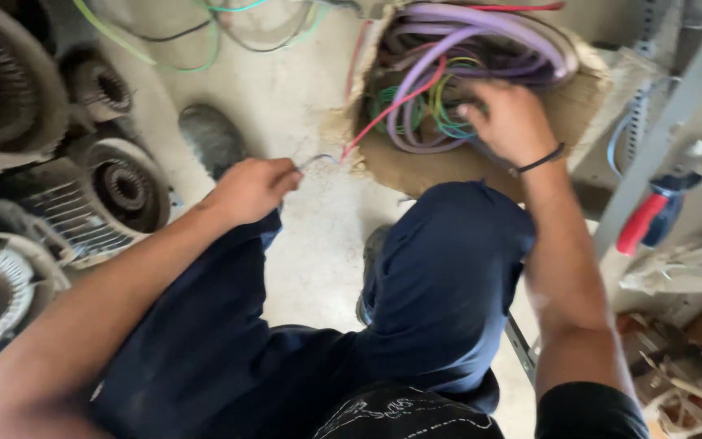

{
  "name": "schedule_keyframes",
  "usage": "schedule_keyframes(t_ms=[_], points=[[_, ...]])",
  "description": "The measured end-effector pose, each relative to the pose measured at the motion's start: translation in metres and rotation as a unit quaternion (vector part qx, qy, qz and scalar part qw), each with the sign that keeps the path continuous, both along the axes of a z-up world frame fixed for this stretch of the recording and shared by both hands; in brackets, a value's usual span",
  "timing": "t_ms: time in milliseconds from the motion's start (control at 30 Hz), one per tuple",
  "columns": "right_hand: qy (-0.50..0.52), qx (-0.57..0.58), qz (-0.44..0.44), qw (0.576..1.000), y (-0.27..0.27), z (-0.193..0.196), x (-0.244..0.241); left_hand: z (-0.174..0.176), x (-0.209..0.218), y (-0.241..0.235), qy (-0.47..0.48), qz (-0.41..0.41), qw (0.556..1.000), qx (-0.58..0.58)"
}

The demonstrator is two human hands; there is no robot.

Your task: Sorting through a box of electrical wires and stripping the insulation from the ends using a wire stripper.

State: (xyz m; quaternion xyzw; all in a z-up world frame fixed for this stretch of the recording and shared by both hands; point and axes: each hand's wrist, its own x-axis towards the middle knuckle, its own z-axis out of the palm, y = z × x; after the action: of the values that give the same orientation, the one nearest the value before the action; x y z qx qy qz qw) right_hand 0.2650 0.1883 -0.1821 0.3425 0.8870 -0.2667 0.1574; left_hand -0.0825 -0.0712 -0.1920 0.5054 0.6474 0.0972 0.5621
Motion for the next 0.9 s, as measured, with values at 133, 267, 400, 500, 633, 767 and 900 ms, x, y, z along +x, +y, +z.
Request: schedule_keyframes(t_ms=[133,267,400,500,633,767,900], points=[[0.029,0.015,0.015,0.999,0.019,-0.038,-0.013,-0.015,0.009,-0.007,0.026,-0.056,0.998,-0.024],[-0.043,0.044,0.006,0.998,0.023,-0.1,-0.009,-0.032,0.011,-0.008,0.019,-0.055,0.998,-0.015],[-0.104,0.22,0.055,0.968,0.012,-0.135,-0.002,-0.039,0.009,-0.012,0.025,-0.048,0.998,-0.016],[-0.086,0.187,0.052,0.977,0.021,-0.129,0.001,-0.04,0.008,-0.014,0.025,-0.047,0.997,-0.049],[-0.13,0.218,0.115,0.96,0.027,-0.118,0.014,-0.046,0.003,-0.018,0.029,-0.049,0.997,-0.048],[-0.188,0.076,0.136,0.97,0.034,-0.076,0.003,-0.061,-0.007,-0.025,0.018,-0.007,0.999,-0.048],[-0.264,0.037,0.128,0.955,0.03,-0.032,-0.013,-0.055,-0.026,-0.018,0.021,0.014,0.994,-0.105]])
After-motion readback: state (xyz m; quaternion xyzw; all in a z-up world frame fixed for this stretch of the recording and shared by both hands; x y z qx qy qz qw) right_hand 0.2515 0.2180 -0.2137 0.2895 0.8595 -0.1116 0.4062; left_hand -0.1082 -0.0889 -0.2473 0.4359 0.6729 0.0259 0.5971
